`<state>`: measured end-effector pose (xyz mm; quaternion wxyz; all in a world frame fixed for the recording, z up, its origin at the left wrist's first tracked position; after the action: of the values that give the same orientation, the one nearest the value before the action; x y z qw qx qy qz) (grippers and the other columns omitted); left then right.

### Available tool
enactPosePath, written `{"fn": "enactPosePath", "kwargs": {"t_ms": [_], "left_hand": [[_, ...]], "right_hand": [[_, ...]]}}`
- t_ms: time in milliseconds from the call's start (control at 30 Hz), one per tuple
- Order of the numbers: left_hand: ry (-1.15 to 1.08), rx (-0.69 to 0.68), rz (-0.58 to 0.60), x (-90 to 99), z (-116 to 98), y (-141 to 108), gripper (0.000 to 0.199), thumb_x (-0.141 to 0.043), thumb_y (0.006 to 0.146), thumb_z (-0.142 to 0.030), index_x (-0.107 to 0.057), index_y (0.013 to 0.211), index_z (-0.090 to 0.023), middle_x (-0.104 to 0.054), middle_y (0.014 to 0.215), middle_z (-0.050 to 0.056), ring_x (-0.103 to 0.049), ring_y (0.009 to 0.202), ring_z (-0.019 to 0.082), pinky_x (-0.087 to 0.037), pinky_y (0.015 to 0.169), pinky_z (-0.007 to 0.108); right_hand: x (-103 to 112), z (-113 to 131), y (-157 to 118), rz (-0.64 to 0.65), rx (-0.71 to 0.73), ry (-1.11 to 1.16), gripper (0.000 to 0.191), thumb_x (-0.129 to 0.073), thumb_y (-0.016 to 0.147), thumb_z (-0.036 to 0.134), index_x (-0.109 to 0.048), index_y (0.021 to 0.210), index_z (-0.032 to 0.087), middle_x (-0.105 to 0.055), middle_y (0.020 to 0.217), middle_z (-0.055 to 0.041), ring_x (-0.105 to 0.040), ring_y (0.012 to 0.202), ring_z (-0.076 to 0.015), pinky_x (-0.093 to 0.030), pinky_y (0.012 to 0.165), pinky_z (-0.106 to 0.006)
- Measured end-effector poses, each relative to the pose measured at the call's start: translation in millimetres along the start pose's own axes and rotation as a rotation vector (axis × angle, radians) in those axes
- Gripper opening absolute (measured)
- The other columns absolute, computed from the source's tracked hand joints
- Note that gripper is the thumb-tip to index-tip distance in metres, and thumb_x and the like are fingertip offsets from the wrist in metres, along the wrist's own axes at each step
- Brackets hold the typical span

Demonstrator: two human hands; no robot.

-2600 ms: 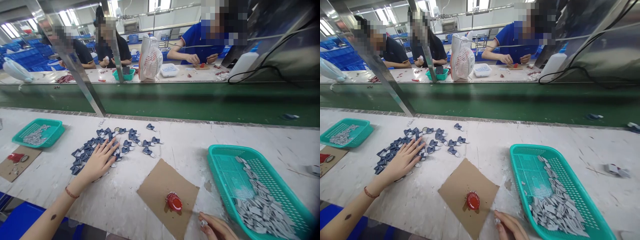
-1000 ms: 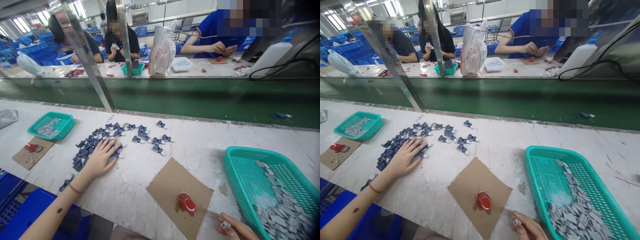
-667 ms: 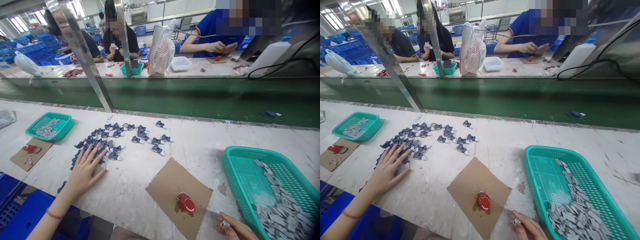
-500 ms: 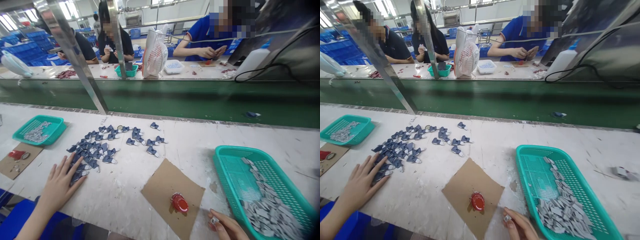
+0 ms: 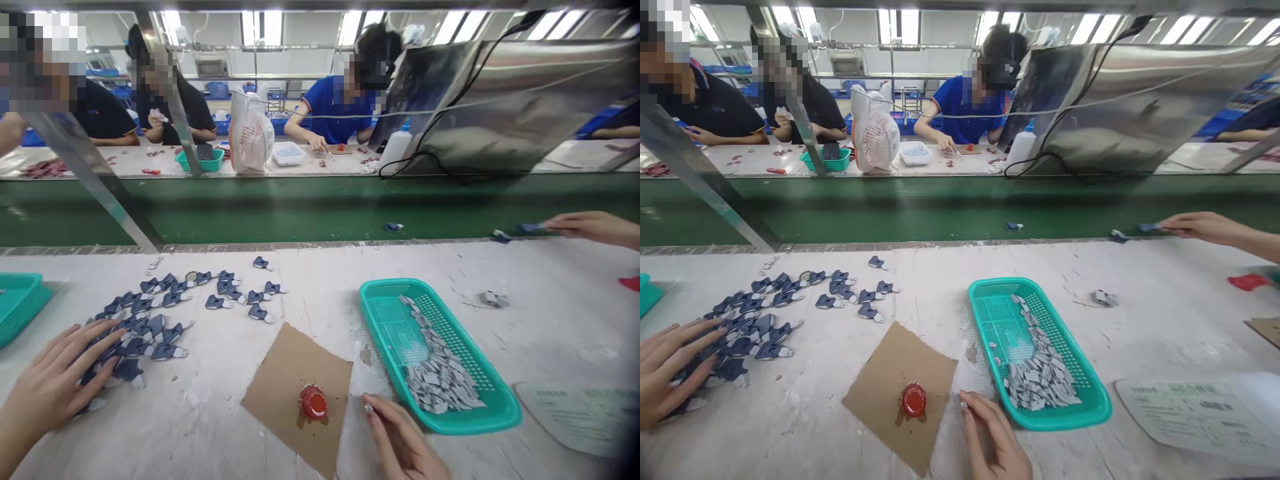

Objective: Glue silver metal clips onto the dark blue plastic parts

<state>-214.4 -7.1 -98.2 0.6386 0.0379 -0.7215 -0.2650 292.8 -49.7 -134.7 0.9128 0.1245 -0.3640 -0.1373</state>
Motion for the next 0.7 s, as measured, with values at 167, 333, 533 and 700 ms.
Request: {"fn": "enactPosePath", "kwargs": {"t_ms": [167, 333, 533, 700], "left_hand": [[-0.058, -0.202, -0.011, -38.6, -70.4, 90.4, 0.060, -0.050, 0.093, -0.030, -0.033, 0.149, -0.043, -0.060, 0.136, 0.003, -0.060, 0.120, 0.034, -0.046, 0.103, 0.057], [-0.147, -0.371, 0.209, -86.1, -149.0, 173.9, 0.057, -0.047, 0.093, -0.052, -0.045, 0.144, -0.028, -0.037, 0.157, 0.010, -0.030, 0.145, 0.038, -0.026, 0.115, 0.062], [-0.176, -0.459, 0.307, -121.7, -173.2, 201.4, 0.039, -0.035, 0.098, -0.035, -0.060, 0.126, -0.023, -0.054, 0.145, 0.009, -0.042, 0.139, 0.031, -0.034, 0.113, 0.053], [-0.162, -0.427, 0.267, -116.4, -133.3, 192.9, 0.031, -0.039, 0.095, -0.033, -0.065, 0.105, -0.020, -0.065, 0.128, 0.012, -0.054, 0.127, 0.034, -0.039, 0.107, 0.055]], "right_hand": [[3.9, 14.6, 1.0, 0.042, 0.320, -0.189, 0.024, -0.051, 0.095, 0.023, -0.070, 0.108, 0.025, -0.074, 0.106, -0.0059, -0.071, 0.096, -0.0204, -0.060, 0.083, -0.029], [6.2, 7.7, -9.7, 0.035, 0.350, -0.277, 0.023, -0.049, 0.096, 0.022, -0.070, 0.105, 0.025, -0.075, 0.107, -0.0054, -0.073, 0.095, -0.0205, -0.062, 0.081, -0.030], [9.1, 8.5, -23.5, -0.021, 0.332, -0.259, 0.022, -0.055, 0.092, 0.018, -0.068, 0.110, 0.021, -0.074, 0.111, -0.0086, -0.072, 0.100, -0.0223, -0.060, 0.088, -0.032], [9.9, 7.8, -22.5, -0.123, 0.294, -0.186, 0.013, -0.059, 0.090, 0.015, -0.069, 0.098, 0.020, -0.075, 0.101, -0.0083, -0.073, 0.091, -0.0208, -0.062, 0.081, -0.030]]}}
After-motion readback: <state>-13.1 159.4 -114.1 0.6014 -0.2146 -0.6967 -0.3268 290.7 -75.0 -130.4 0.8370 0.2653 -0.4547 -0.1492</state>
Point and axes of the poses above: each hand's wrist, its own y-axis towards the middle knuckle, its own x-axis out of the back of the hand, z = x × y, the point moved 4 cm from there along y, towards the middle knuckle
